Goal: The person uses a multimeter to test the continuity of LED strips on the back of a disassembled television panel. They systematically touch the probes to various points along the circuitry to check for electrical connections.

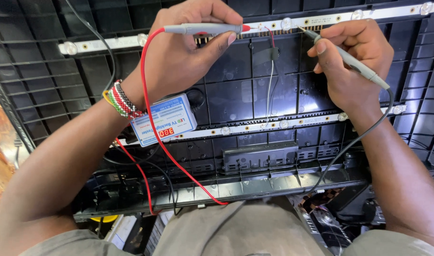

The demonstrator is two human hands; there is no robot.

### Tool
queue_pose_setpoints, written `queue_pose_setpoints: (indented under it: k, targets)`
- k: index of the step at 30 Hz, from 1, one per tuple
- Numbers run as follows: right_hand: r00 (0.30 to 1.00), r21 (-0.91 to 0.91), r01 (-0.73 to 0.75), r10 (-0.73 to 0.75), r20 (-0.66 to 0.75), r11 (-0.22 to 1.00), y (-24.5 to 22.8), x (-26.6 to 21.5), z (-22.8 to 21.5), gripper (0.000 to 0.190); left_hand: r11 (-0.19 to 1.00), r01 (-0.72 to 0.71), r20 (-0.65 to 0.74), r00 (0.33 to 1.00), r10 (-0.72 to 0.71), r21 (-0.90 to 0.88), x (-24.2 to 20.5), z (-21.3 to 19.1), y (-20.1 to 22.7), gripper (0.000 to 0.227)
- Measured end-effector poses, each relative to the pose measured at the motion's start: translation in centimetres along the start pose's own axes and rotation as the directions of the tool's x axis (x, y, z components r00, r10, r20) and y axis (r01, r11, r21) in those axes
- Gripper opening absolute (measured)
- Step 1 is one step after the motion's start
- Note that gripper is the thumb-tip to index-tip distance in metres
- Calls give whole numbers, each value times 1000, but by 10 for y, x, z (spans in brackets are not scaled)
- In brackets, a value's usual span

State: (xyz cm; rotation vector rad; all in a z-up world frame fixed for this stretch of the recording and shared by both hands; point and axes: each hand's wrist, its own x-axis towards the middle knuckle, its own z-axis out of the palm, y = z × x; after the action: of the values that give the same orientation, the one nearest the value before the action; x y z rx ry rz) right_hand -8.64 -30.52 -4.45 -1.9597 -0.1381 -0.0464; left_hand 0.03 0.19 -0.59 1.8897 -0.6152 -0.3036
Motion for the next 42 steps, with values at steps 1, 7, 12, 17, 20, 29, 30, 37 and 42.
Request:
queue_pose_setpoints:
  k: [1,7,12,17,20,29,30,37,42]
  targets:
    - [1000,8,19,-19,0,1000,2,0,-1,24,999,-49,-1,999,49,20,0,1,-4,8]
    - [1000,24,5,-4,-22,1000,13,-4,2,19,967,-162,-78,980,180,194,-9,6,-17,11]
    - [999,-42,-22,24,47,999,16,-8,-2,29,960,-97,-47,992,113,263,-12,5,-15,17]
    - [997,12,-38,39,-65,999,5,-4,4,23,996,-81,-9,997,81,39,1,0,6,9]
    - [1000,8,-2,2,-29,1000,-1,2,2,27,998,46,12,999,-46,-33,4,-3,18,6]
    - [994,-93,-28,18,-104,995,4,-6,1,21,990,141,53,989,-140,-18,14,-9,23,9]
    - [994,-94,-30,20,-108,995,5,-7,0,21,990,138,57,989,-137,-19,15,-9,22,9]
    - [995,-64,-87,83,-60,994,5,-5,-1,22,990,139,43,989,-140,21,15,-6,17,11]
    - [996,-111,-91,89,-29,990,10,-4,-4,23,989,150,38,988,-150,11,16,-5,16,12]
